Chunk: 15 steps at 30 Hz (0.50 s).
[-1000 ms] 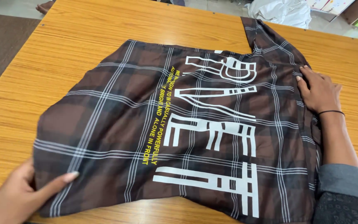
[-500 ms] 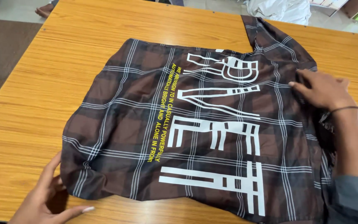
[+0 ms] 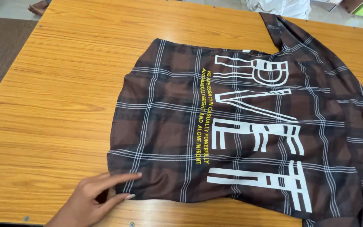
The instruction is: Folding a brown plaid shirt and placing it into a plastic bag.
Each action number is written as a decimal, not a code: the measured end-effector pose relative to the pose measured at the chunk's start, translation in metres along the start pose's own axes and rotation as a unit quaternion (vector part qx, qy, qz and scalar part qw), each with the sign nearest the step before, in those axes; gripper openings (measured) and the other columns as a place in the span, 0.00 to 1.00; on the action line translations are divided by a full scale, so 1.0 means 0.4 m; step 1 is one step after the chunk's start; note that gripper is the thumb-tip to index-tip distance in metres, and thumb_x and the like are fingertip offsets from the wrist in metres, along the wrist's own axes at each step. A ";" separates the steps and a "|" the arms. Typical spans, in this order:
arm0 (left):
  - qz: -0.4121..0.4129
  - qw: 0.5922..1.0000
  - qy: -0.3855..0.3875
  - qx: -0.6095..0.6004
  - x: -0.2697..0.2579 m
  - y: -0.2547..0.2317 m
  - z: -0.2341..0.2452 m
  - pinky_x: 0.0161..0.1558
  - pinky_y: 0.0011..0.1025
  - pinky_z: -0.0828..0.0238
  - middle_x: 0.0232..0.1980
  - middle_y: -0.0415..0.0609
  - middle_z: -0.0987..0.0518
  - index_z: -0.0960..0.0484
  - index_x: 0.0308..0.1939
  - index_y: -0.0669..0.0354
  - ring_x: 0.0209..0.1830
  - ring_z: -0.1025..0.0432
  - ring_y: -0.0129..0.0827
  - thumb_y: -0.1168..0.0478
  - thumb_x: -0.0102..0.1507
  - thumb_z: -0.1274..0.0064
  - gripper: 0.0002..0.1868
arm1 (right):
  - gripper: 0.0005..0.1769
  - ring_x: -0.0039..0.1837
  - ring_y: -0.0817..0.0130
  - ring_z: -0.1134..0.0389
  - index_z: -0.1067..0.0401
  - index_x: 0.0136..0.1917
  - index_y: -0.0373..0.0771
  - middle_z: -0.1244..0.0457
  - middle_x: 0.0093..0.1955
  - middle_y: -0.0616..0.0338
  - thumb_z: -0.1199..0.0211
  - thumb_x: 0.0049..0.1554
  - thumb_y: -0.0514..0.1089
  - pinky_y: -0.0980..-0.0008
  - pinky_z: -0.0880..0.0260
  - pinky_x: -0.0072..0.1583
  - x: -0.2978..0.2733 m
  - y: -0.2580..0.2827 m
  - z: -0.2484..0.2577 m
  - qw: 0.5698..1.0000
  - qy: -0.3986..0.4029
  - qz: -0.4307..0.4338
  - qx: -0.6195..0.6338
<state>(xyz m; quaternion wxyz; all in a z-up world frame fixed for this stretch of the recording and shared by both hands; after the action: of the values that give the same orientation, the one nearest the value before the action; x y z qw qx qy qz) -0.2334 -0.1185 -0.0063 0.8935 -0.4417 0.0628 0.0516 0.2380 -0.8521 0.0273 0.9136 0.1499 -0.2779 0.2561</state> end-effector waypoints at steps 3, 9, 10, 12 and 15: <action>-0.180 0.982 -0.050 0.011 -0.003 -0.130 0.036 0.39 0.33 0.26 0.44 0.51 0.20 0.26 0.70 0.44 0.37 0.28 0.33 0.54 0.55 0.32 0.38 | 0.14 0.65 0.57 0.35 0.36 0.72 0.31 0.37 0.65 0.43 0.44 0.77 0.40 0.64 0.33 0.72 -0.042 -0.137 -0.034 0.998 -0.028 -0.042 0.033; -0.010 0.984 -0.084 0.159 -0.032 -0.070 0.100 0.46 0.30 0.20 0.47 0.48 0.16 0.24 0.66 0.37 0.41 0.22 0.32 0.48 0.50 0.30 0.39 | 0.16 0.57 0.55 0.31 0.34 0.72 0.33 0.33 0.55 0.41 0.43 0.75 0.42 0.63 0.31 0.62 0.056 0.203 0.069 0.991 -0.027 -0.121 0.041; -0.069 0.963 -0.229 0.124 -0.052 -0.127 0.184 0.45 0.34 0.21 0.53 0.49 0.13 0.17 0.59 0.43 0.42 0.21 0.36 0.55 0.49 0.30 0.32 | 0.16 0.57 0.53 0.30 0.33 0.71 0.34 0.32 0.56 0.40 0.41 0.76 0.45 0.61 0.31 0.61 0.084 0.315 0.096 0.993 -0.001 -0.118 0.025; -0.038 0.949 -0.267 0.164 -0.058 -0.148 0.265 0.45 0.35 0.21 0.52 0.51 0.14 0.17 0.58 0.45 0.42 0.22 0.38 0.57 0.50 0.31 0.31 | 0.21 0.64 0.51 0.32 0.32 0.72 0.37 0.32 0.60 0.42 0.40 0.71 0.49 0.54 0.38 0.69 0.113 0.459 0.083 0.997 0.061 -0.050 -0.016; -0.045 0.897 -0.339 0.281 -0.077 -0.172 0.303 0.47 0.37 0.23 0.51 0.57 0.18 0.17 0.58 0.49 0.44 0.23 0.44 0.63 0.52 0.35 0.29 | 0.30 0.72 0.54 0.34 0.31 0.74 0.42 0.34 0.70 0.48 0.40 0.65 0.57 0.48 0.49 0.75 0.130 0.676 0.071 0.989 0.130 0.028 -0.069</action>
<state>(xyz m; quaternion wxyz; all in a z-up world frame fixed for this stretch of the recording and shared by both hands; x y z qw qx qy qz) -0.2454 -0.0647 0.1255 0.9488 -0.1308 -0.2523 0.1380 0.1138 -0.6211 0.1162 0.9425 0.0441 -0.1777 0.2794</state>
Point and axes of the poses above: each hand's wrist, its own x-axis towards the middle knuckle, its own z-axis out of the back of the hand, y = z × x, the point moved 7 cm from there along x, towards the middle knuckle
